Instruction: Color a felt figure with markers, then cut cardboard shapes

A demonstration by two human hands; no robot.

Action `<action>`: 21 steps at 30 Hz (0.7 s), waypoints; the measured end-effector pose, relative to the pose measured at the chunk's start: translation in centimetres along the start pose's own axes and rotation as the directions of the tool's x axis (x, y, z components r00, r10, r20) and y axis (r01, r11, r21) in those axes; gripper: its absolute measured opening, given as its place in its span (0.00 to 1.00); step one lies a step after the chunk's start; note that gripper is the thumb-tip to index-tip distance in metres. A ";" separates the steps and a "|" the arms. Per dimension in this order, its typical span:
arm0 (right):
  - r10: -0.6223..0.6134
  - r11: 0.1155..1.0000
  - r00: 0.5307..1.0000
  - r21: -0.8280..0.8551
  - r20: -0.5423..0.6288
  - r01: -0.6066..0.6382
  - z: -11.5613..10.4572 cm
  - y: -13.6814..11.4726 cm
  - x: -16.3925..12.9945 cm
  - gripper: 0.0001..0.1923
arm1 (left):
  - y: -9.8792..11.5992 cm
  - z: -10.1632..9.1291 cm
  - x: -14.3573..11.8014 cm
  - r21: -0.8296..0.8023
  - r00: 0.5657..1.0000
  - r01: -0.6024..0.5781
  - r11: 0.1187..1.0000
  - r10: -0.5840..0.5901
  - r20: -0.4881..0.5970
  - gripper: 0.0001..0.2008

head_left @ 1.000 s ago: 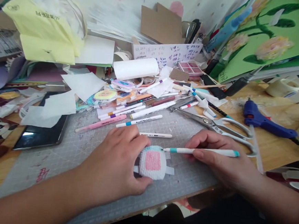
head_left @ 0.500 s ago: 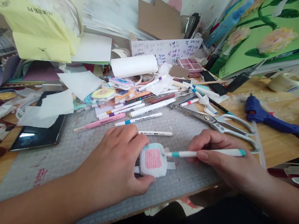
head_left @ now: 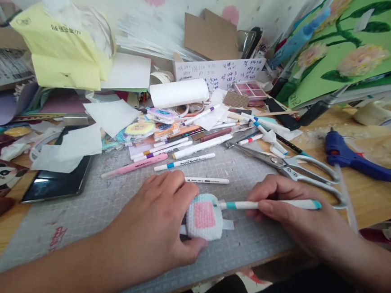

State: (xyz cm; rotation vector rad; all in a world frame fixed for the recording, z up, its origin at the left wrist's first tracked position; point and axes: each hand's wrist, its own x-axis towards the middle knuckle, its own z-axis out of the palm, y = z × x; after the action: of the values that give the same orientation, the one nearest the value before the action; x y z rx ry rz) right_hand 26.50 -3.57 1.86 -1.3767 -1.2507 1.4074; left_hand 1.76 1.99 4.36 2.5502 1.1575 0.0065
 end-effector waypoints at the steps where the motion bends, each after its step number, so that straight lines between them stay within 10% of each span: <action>1: 0.001 1.000 1.000 -0.015 -0.020 -0.001 0.1 -0.1 0.0 0.11 | 0.0 0.0 0.0 -0.001 1.000 0.003 1.000 -0.003 0.001 0.20; 21: 0.027 0.995 0.997 -0.101 0.078 -0.019 -0.2 -0.6 -0.2 0.12 | 0.1 -0.1 -0.1 -0.010 1.000 0.008 1.000 -0.008 0.010 0.20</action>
State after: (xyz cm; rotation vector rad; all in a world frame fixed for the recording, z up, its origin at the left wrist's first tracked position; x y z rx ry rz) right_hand 26.64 -3.62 2.50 -1.4183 -1.3775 1.4447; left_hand 1.72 1.89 4.48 2.5339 1.1616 -0.0026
